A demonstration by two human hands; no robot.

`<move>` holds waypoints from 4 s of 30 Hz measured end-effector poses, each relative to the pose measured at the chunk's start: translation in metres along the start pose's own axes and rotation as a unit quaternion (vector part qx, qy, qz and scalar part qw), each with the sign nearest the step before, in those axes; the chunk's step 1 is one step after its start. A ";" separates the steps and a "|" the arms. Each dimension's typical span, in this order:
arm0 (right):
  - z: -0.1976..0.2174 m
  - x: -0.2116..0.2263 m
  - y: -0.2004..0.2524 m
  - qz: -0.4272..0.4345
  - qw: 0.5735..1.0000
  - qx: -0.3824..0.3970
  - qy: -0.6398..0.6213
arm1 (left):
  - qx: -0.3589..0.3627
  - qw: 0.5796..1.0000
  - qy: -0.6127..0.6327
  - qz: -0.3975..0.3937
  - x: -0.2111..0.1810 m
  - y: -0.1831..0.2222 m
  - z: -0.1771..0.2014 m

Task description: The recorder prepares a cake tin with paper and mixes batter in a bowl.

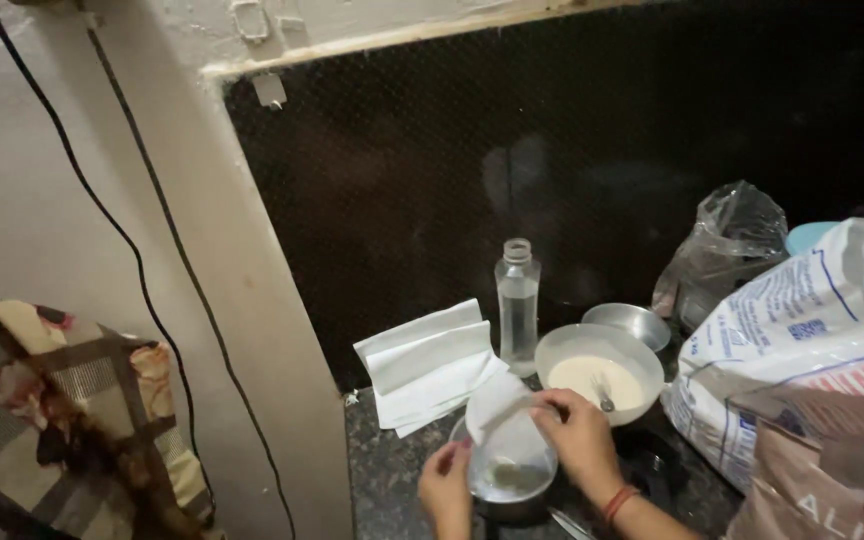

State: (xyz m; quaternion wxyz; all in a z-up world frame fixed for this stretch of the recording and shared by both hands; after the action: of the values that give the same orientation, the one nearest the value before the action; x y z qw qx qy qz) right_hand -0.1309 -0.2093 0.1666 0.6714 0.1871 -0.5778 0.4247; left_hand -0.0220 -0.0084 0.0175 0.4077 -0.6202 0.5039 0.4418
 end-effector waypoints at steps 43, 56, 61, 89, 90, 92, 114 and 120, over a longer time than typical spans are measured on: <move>-0.111 -0.086 0.002 0.184 0.686 0.397 0.582 | -0.018 0.885 -0.466 -0.003 -0.023 -0.017 -0.005; -0.156 -0.139 -0.037 -0.165 0.919 0.359 0.004 | 0.003 0.918 -0.396 -0.020 -0.002 -0.035 0.002; -0.118 -0.096 -0.027 -0.003 0.854 0.305 0.421 | 0.037 0.884 -0.459 0.080 -0.008 -0.033 -0.003; -0.124 -0.093 -0.028 0.197 0.797 0.306 0.481 | 0.000 0.898 -0.439 -0.012 -0.033 -0.018 -0.007; -0.118 -0.092 -0.030 0.196 0.779 0.285 0.524 | 0.003 0.892 -0.451 0.008 -0.037 -0.016 -0.008; -0.098 -0.067 -0.019 0.169 0.749 0.313 0.558 | -0.002 0.893 -0.450 0.007 -0.037 -0.014 -0.008; -0.071 -0.099 -0.043 -0.011 0.840 0.534 0.101 | -0.025 0.901 -0.432 -0.010 -0.039 -0.006 -0.005; -0.072 -0.100 -0.063 -0.268 0.880 0.381 -0.093 | -0.027 0.911 -0.412 -0.002 -0.054 -0.001 -0.008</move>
State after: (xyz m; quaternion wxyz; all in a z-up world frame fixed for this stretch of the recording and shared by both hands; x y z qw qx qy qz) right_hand -0.0342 -0.2268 0.0689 0.5800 0.6144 -0.3591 0.3964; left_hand -0.0256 -0.0015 0.0716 0.5632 -0.3947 0.2776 0.6708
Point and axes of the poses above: each hand's wrist, its own y-axis away from the middle knuckle, its own z-axis out of the back of the hand, x = y × z, the point moved 5 cm from there along -y, towards the middle knuckle, and after that the axes turned 4 degrees about -x, right-handed, at the moved point
